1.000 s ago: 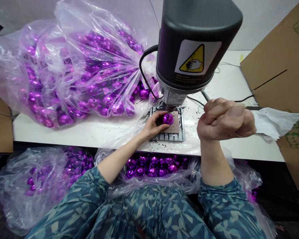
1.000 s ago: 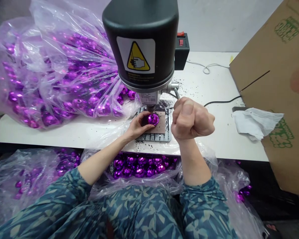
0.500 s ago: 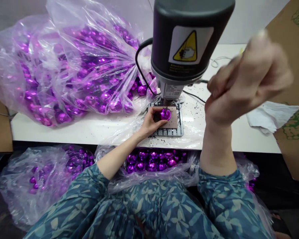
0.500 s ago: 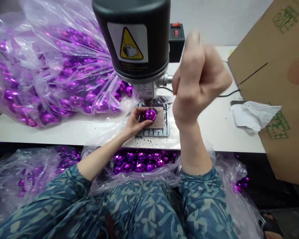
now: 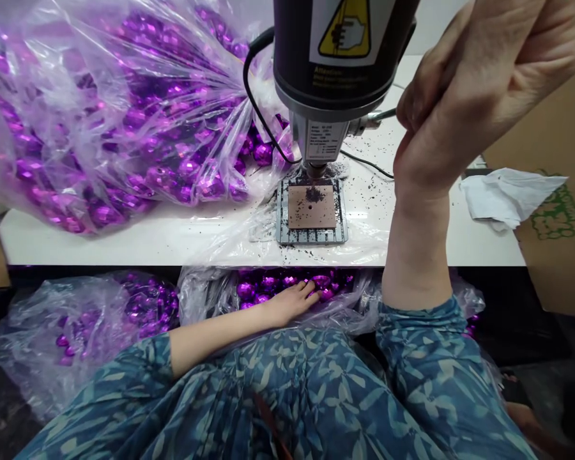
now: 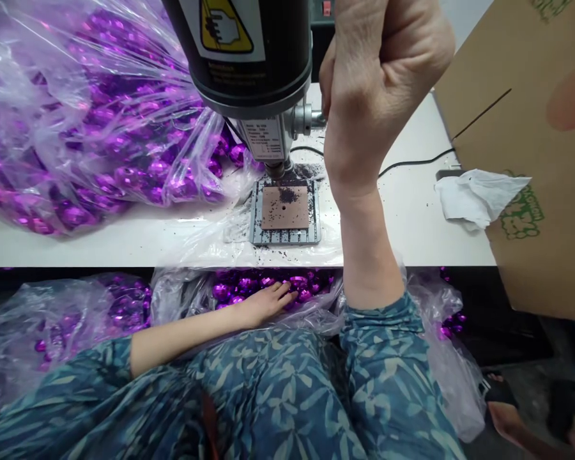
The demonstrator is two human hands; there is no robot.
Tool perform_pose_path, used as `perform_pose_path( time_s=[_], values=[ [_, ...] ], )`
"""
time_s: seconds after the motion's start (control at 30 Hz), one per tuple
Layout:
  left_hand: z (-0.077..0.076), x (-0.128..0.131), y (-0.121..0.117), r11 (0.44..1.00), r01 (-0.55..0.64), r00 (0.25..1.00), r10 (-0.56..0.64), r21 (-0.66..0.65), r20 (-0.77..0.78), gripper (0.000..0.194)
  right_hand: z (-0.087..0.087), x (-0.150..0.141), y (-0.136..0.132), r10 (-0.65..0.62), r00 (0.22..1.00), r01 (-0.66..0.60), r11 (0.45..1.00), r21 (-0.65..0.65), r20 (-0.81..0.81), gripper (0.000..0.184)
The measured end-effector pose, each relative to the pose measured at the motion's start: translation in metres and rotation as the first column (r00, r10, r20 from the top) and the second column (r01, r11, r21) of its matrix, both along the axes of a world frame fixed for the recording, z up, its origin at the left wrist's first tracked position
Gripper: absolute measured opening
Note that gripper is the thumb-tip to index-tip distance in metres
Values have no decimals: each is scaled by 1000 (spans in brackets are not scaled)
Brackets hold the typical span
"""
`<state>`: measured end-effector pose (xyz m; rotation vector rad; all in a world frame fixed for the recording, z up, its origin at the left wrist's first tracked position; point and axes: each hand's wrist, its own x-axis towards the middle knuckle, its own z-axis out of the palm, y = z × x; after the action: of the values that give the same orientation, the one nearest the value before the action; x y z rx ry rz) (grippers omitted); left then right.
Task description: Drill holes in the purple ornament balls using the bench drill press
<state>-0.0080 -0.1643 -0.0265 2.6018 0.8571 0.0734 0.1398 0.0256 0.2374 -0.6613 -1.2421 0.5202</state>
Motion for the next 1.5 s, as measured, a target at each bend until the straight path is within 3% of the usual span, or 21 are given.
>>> perform_pose_path(
  time_s=[0.1, 0.2, 0.27, 0.37, 0.4, 0.47, 0.53, 0.6, 0.63, 0.77, 0.83, 0.9, 1.0, 1.07, 1.13, 1.2, 1.33, 1.5],
  values=[
    [-7, 16, 4, 989, -37, 999, 39, -142, 10, 58, -5, -1, 5, -32, 991, 59, 975, 213, -131, 48],
    [2, 26, 9, 989, -69, 991, 83, -133, 102, 58, -10, 0, 9, -26, 993, 60, 952, 300, -116, 46],
    [23, 22, 19, 992, -45, 978, 67, -114, 200, 44, -13, 1, 10, -52, 992, 85, 947, 309, -113, 45],
    [73, -5, 58, 976, 33, 945, 40, -214, 326, 13, -14, 3, 9, -87, 993, 110, 943, 313, -86, 49],
    [91, -18, 77, 964, -28, 931, 121, -264, 344, 18, -14, 4, 8, -90, 993, 111, 944, 311, -80, 50],
    [119, -46, 123, 921, -300, 878, 368, -247, 307, 18, -14, 5, 7, -87, 994, 105, 948, 300, -74, 51],
    [133, -70, 172, 773, -617, 719, 630, -148, 294, 17, -13, 6, 6, -85, 994, 101, 950, 297, -67, 52],
    [131, -82, 216, 629, -777, 594, 745, -25, 303, 22, -12, 6, 5, -97, 993, 111, 948, 297, -63, 53],
    [126, -83, 234, 593, -804, 580, 765, 43, 279, 26, -12, 6, 6, -99, 993, 116, 946, 302, -69, 53],
    [104, -71, 273, 608, -773, 629, 772, 180, 93, 48, -13, 6, 7, -84, 993, 105, 945, 308, -79, 53],
    [98, -67, 274, 587, -789, 607, 790, 182, 84, 49, -14, 6, 7, -80, 994, 99, 947, 306, -75, 54],
    [97, -69, 268, 536, -835, 550, 815, 123, 181, 46, -15, 6, 7, -77, 994, 97, 946, 308, -76, 54],
    [99, -82, 247, 514, -846, 397, 786, -143, 473, 42, -15, 6, 7, -83, 994, 102, 947, 303, -76, 54],
    [101, -92, 227, 561, -726, 239, 748, -399, 619, 40, -14, 5, 6, -82, 993, 102, 952, 289, -81, 55],
    [103, -97, 207, 592, -528, 97, 754, -609, 649, 39, -13, 3, 6, -69, 992, 96, 952, 289, -104, 54],
    [102, -94, 190, 595, -353, 29, 779, -722, 627, 40, -12, 2, 5, -52, 990, 92, 945, 313, -134, 52],
    [91, -72, 168, 613, -226, 68, 785, -757, 615, 52, -12, 0, 2, -54, 990, 93, 945, 312, -130, 49],
    [69, -40, 159, 647, -309, 118, 754, -698, 646, 58, -13, 1, -1, -92, 991, 117, 948, 296, -100, 45]
  ],
)
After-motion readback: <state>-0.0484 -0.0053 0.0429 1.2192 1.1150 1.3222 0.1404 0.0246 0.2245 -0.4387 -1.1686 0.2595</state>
